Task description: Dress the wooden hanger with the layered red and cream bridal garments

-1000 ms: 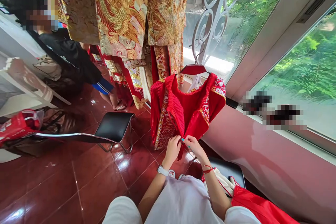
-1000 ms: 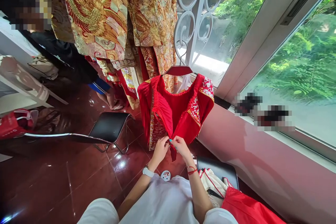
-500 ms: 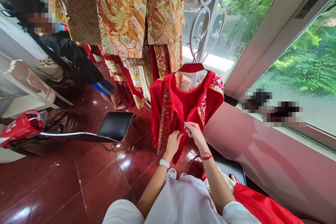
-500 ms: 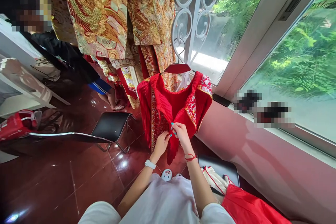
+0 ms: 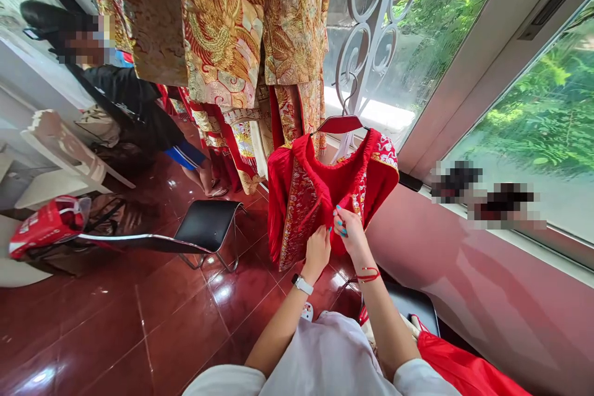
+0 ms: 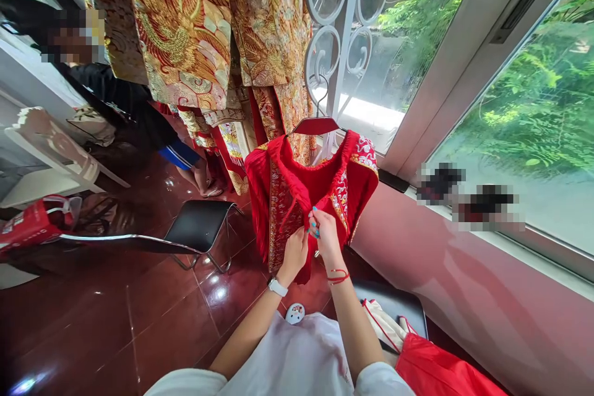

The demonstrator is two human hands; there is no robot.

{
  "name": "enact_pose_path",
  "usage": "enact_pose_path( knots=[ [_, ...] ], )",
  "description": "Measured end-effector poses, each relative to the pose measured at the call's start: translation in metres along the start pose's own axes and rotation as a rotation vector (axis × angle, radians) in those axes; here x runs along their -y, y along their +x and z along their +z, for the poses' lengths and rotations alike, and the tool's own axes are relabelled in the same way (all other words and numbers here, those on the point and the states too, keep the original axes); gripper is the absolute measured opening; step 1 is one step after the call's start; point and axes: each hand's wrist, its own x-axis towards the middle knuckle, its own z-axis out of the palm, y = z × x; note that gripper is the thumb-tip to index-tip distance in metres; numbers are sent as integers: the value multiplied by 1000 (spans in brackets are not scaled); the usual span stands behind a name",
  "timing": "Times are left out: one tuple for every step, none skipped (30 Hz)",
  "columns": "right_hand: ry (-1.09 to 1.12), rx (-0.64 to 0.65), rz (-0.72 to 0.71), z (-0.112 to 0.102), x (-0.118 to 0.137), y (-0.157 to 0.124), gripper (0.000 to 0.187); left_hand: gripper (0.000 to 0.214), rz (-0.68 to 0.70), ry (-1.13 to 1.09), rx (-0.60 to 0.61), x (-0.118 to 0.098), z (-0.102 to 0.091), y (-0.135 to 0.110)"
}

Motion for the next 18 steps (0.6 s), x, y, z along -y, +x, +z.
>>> enact_pose_path(
  knots=[
    [11, -19, -27, 3, 8, 4, 32, 30, -3, 9, -3, -2, -2, 3],
    [21, -39, -54, 7, 17, 8, 31, 30, -4, 14, -6, -4, -5, 7],
    [31, -57, -77, 12, 27, 12, 30, 29, -3, 11, -13, -6, -8, 11],
    [40, -71, -94, 16, 36, 15, 29, 29, 2, 3, -24, -8, -11, 15],
    [47, -77, -102, 21, 45, 18, 28, 29, 8, -12, -36, -11, -13, 17],
    [54, -84, -107, 26, 53, 20, 28, 29, 17, -32, -47, -13, -14, 20],
    [62, -88, -111, 31, 60, 22, 27, 30, 24, -56, -60, -15, -15, 21],
    [70, -91, -117, 35, 65, 24, 27, 30, 29, -81, -71, -17, -14, 22],
    [80, -93, -124, 38, 68, 26, 27, 31, 31, -104, -79, -17, -14, 23],
    [89, -96, -133, 41, 70, 27, 27, 31, 30, -122, -89, -17, -13, 23],
    [98, -102, -143, 42, 71, 28, 27, 31, 27, -133, -97, -16, -12, 23],
    [106, -109, -152, 43, 70, 29, 27, 31, 25, -136, -103, -14, -11, 23],
    [112, -115, -152, 44, 69, 30, 27, 30, 24, -133, -102, -11, -11, 22],
    [115, -124, -144, 43, 68, 31, 26, 30, 25, -124, -97, -9, -11, 22],
    [114, -133, -132, 43, 67, 32, 26, 30, 25, -113, -95, -6, -12, 22],
    [106, -137, -118, 42, 67, 33, 26, 29, 28, -103, -95, -3, -13, 21],
    [95, -134, -110, 42, 67, 34, 25, 30, 30, -97, -100, -2, -14, 21],
    [81, -129, -109, 41, 68, 35, 24, 30, 31, -96, -109, 0, -15, 21]
  ],
)
